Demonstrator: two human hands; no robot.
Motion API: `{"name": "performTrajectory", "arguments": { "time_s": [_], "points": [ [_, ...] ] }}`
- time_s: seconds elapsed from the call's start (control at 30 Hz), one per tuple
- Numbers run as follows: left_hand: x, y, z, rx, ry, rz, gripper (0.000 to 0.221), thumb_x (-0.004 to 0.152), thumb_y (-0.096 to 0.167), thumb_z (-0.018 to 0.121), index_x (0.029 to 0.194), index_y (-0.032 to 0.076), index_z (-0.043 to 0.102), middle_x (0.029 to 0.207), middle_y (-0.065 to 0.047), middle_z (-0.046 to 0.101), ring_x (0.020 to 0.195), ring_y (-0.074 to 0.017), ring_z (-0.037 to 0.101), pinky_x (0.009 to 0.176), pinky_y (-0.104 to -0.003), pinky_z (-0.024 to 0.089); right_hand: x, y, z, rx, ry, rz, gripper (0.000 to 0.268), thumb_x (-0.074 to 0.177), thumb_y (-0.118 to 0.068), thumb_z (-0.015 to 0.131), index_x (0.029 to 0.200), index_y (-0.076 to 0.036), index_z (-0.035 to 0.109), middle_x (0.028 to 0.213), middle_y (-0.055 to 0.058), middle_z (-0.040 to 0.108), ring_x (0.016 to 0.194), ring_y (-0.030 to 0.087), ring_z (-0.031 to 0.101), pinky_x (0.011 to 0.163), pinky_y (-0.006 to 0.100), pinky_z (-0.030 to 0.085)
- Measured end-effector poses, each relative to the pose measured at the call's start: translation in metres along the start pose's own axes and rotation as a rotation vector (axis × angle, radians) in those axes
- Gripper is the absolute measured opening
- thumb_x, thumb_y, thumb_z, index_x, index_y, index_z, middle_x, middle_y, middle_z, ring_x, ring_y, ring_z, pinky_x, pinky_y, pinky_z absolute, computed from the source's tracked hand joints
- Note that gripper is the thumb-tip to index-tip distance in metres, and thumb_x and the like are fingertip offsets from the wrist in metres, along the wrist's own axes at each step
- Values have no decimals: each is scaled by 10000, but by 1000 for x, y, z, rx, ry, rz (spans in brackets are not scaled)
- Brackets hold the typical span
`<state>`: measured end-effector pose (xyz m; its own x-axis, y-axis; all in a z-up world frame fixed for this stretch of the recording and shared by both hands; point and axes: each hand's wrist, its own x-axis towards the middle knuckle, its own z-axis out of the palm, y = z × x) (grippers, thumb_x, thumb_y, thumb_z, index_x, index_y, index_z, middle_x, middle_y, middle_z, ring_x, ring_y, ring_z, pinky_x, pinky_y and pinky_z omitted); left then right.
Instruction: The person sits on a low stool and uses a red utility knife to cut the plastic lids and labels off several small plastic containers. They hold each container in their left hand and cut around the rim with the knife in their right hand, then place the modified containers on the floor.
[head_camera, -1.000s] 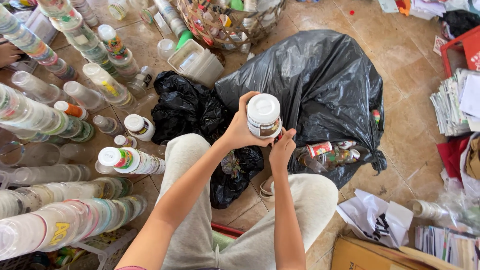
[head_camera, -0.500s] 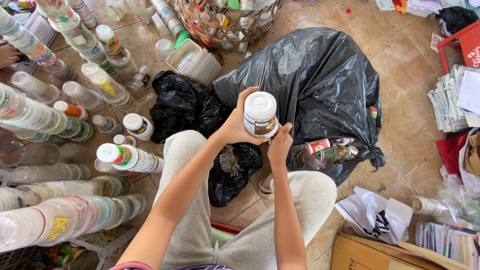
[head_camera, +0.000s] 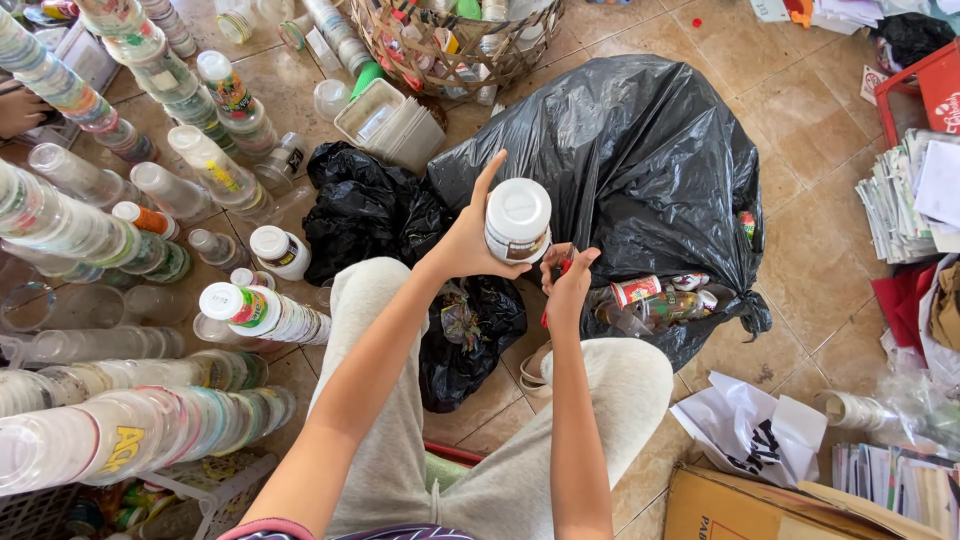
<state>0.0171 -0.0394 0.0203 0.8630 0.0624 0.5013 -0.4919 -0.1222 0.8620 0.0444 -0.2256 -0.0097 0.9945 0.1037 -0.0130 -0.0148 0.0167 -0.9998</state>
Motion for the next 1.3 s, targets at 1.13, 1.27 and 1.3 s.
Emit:
{"name": "performTrajectory", "arguments": {
  "time_s": [1.13, 1.27, 1.3],
  "points": [
    [-1, 6, -43, -130, 105, 113, 1402, 595, 197, 1047, 1636, 110, 113, 1480, -136, 484, 1365, -261, 509, 1217, -506, 292, 3, 7, 22, -112, -114, -196, 210, 785, -57, 897, 920, -110, 746, 954, 45, 796, 647, 10, 476, 661, 168, 374],
    [-2, 9, -39, -107, 101, 113, 1409, 583, 166, 1041, 1638, 99, 111, 1441, -137, 538, 1330, -248, 543, 1210, -499, 309, 1, 11, 21, -44, -149, -179, 212, 970, -248, 753, 1063, -73, 677, 929, 78, 731, 574, 27, 441, 547, 179, 386],
    [-2, 10, -39, -95, 106, 109, 1411, 580, 160, 1041, 1639, 101, 109, 1423, -135, 559, 1319, -241, 556, 1208, -489, 319, 1, 14, 20, -3, -195, -208, 266, 1050, -312, 649, 1111, -55, 619, 880, 95, 692, 504, 34, 433, 484, 188, 382]
  ]
}}
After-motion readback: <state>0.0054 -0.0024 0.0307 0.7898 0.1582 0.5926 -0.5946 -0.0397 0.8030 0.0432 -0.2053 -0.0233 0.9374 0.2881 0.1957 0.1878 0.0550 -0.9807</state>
